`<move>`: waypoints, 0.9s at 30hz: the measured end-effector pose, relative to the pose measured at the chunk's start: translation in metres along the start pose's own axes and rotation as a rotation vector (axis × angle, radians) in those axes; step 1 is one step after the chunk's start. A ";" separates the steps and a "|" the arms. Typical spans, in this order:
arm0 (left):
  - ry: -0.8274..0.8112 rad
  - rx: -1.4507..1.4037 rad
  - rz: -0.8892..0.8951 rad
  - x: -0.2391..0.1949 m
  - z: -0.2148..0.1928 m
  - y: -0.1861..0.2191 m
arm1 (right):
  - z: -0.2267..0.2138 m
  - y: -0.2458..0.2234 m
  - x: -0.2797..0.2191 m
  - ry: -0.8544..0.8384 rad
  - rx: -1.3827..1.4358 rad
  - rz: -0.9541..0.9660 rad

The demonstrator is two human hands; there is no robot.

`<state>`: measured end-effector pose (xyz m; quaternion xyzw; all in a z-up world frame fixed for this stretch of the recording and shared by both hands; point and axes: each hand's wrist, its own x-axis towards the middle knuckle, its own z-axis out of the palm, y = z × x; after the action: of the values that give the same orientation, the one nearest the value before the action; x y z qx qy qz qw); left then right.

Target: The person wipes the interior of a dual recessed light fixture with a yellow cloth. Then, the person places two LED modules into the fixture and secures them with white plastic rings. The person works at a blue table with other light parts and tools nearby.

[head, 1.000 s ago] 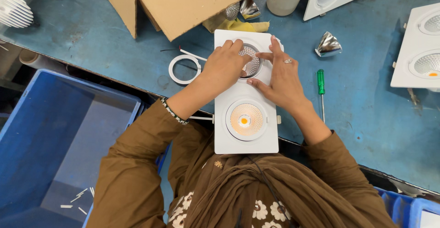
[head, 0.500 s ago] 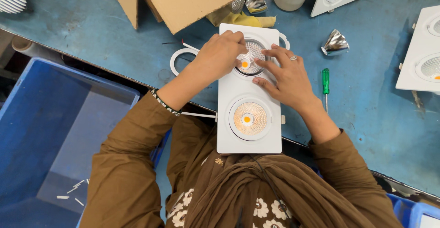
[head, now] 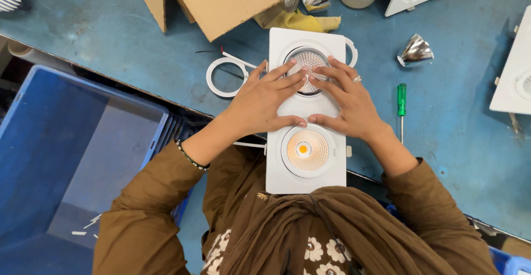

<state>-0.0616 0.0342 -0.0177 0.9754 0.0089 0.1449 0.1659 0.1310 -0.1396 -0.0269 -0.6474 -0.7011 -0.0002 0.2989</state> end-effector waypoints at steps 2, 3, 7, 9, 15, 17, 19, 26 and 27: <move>-0.007 0.001 0.017 0.002 -0.001 -0.002 | 0.001 0.000 0.001 0.018 -0.003 -0.001; -0.016 -0.010 0.020 0.004 -0.001 -0.003 | 0.001 0.000 0.001 0.017 -0.010 0.009; -0.052 -0.039 0.023 0.005 -0.003 -0.004 | 0.000 -0.001 0.001 0.017 -0.043 0.019; -0.059 -0.049 0.002 0.005 -0.003 -0.003 | -0.001 -0.002 0.001 0.016 -0.050 0.024; -0.018 -0.089 -0.019 0.005 -0.002 0.000 | 0.000 -0.004 0.005 0.026 -0.044 0.033; -0.002 -0.095 -0.021 0.004 0.000 0.000 | 0.000 -0.005 0.005 0.027 -0.045 0.033; 0.010 -0.089 -0.022 0.005 0.001 0.000 | -0.001 -0.008 0.006 0.023 -0.055 0.042; -0.015 -0.175 -0.059 0.010 0.003 -0.006 | -0.016 -0.007 0.009 -0.079 -0.044 0.085; 0.032 -0.210 -0.056 0.009 0.005 -0.006 | -0.014 -0.008 0.005 0.006 0.047 0.100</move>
<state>-0.0513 0.0390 -0.0217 0.9496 0.0235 0.1560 0.2708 0.1300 -0.1419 -0.0105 -0.6745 -0.6667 0.0290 0.3159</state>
